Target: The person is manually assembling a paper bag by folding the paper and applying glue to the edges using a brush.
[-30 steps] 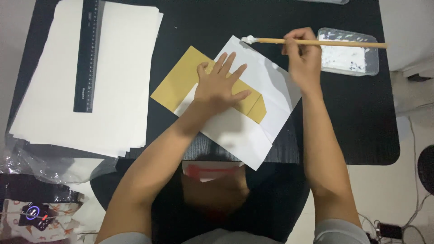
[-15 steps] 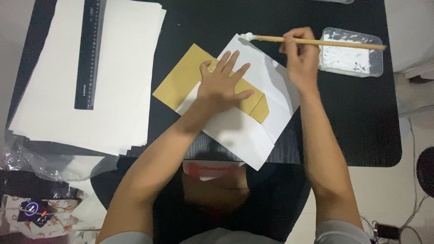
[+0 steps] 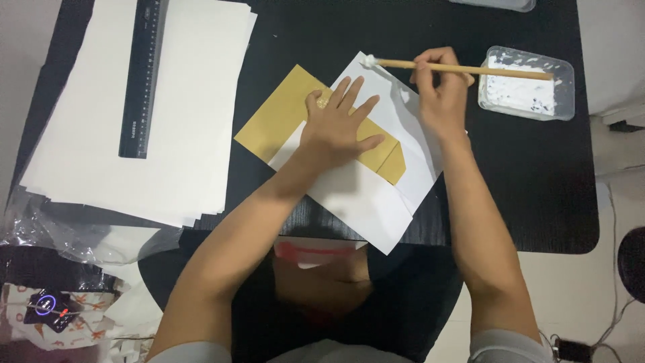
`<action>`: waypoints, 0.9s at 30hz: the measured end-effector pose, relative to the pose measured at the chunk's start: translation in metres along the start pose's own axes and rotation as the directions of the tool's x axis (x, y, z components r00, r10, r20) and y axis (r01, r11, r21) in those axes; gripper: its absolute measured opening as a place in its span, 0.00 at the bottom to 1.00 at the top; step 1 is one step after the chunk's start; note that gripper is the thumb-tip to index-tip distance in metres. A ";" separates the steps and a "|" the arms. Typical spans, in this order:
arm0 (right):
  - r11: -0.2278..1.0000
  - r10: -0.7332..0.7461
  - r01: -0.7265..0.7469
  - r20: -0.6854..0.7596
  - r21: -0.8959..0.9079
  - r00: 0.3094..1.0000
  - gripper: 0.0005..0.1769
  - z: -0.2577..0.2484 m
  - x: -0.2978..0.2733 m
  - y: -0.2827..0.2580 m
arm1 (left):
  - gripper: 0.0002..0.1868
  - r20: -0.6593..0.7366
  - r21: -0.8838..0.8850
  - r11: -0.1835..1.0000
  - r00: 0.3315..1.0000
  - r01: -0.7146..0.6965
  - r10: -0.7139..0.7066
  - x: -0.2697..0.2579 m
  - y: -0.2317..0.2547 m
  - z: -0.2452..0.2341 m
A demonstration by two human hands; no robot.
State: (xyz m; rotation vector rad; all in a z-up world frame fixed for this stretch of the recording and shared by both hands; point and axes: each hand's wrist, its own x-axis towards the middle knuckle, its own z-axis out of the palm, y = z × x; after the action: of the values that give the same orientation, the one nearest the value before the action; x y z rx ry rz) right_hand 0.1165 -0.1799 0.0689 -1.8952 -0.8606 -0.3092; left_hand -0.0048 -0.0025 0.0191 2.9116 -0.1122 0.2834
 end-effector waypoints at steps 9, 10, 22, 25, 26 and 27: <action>0.997 -0.042 0.046 -0.078 0.057 0.996 0.02 -0.001 0.002 0.007 | 0.39 -0.137 -0.028 0.999 0.990 -0.040 0.036 -0.003 -0.002 0.004; 0.998 -0.039 0.041 -0.063 0.042 0.997 0.02 0.000 0.002 0.005 | 0.38 -0.185 -0.027 0.998 0.981 -0.057 0.051 -0.004 -0.002 0.004; 0.999 0.005 -0.004 -0.029 0.031 1.000 0.06 0.005 0.003 0.001 | 0.41 -0.059 -0.014 1.000 0.998 -0.020 0.019 -0.001 -0.002 0.003; 0.998 -0.002 0.005 -0.046 0.056 0.999 0.05 -0.002 0.002 0.013 | 0.41 -0.070 -0.020 1.000 0.997 -0.020 0.019 -0.002 -0.002 0.004; 0.999 -0.010 0.012 -0.056 0.046 0.998 0.04 -0.004 0.002 0.016 | 0.41 -0.059 -0.023 1.000 0.998 -0.021 0.020 -0.001 -0.002 0.004; 0.999 -0.010 0.012 -0.055 0.046 0.998 0.04 -0.003 0.001 0.016 | 0.41 -0.059 -0.023 1.000 0.998 -0.020 0.019 -0.002 -0.003 0.006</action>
State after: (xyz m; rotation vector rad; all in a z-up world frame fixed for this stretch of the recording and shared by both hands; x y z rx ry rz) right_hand 0.1284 -0.1858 0.0599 -1.8317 -0.8347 -0.3436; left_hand -0.0052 -0.0013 0.0124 2.8770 -0.1341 0.3684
